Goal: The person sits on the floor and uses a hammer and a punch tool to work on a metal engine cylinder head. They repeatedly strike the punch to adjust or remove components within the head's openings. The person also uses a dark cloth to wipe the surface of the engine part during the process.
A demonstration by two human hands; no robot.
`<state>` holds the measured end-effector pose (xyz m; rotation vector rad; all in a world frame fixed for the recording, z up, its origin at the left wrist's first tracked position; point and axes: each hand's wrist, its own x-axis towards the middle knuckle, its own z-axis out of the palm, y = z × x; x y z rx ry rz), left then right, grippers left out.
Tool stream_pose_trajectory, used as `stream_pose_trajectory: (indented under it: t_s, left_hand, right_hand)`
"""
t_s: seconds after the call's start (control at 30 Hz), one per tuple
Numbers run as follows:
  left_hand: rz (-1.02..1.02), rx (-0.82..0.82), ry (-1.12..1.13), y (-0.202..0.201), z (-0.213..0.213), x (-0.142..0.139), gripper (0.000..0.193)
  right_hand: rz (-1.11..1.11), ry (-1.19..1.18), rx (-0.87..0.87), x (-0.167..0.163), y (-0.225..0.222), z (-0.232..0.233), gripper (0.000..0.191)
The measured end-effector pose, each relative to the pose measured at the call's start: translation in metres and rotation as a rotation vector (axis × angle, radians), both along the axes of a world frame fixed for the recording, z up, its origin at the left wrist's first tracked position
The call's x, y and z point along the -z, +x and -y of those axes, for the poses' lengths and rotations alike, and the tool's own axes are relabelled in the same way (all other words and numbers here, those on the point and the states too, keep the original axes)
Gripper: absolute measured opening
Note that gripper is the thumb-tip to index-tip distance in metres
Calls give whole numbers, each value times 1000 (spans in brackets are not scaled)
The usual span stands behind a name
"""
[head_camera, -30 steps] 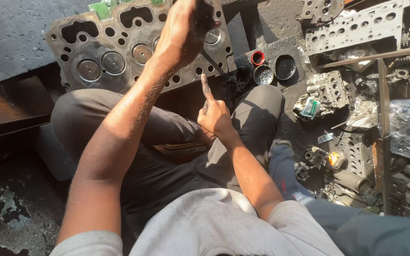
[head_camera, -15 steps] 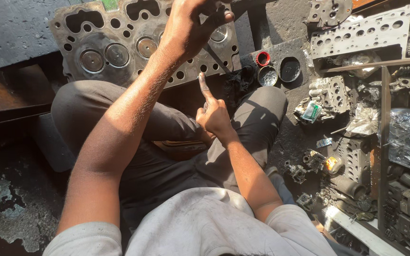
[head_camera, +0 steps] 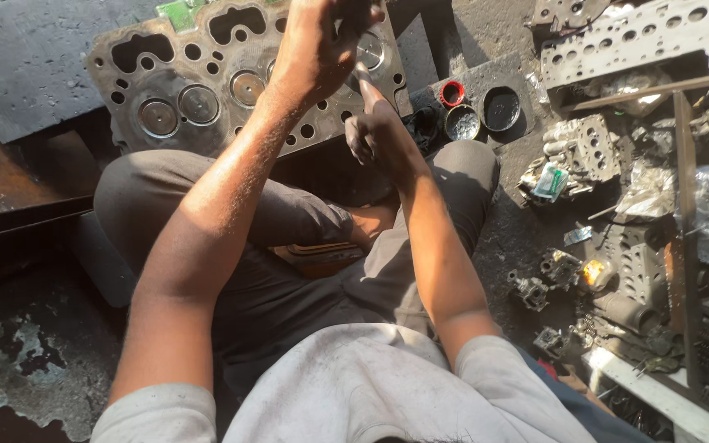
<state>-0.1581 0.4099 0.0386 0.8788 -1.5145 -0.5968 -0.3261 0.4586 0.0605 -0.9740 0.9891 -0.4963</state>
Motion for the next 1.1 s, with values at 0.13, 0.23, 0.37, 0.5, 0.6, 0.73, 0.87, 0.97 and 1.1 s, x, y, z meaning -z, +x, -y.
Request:
stream_pose_trajectory:
  t_s: [0.13,0.23,0.37,0.5,0.6,0.73,0.87,0.97,1.1]
  left_hand:
    - [101,-120,173,-11,8,-7,15]
    - [95,-142,238,-16,11,-13,30]
    - [51,-117,154,-19,12,-21,14]
    - [156,-182,282,-20,5,-23,34]
    - [-32,-104,141,-19,-5,-16,22]
    - [-116,58,137,-19,-14,-5,9]
    - [-89,11,129,-22,-13,-1,11]
    - [58,-62,277,-23,-11,-3,13]
    - [89,-105,70,-22,-14,-5,21]
  right_hand:
    - [-49,39,13,-2,6,12,98]
    - [-94,28,13,-1,5,18,95]
    - [-82,-7,-29,-2,2,22,89]
    - [-103,-45,-54,-1,-1,18,85]
    - [-105,-2,-38,9,-3,12,88]
    - [-190,72,6,24,-5,7,87]
    - [-213,39,-58,20,-9,5,88]
    - [-40,12,5,2,-19,5,91]
    - [92,17,35,-18,-25,-4,95]
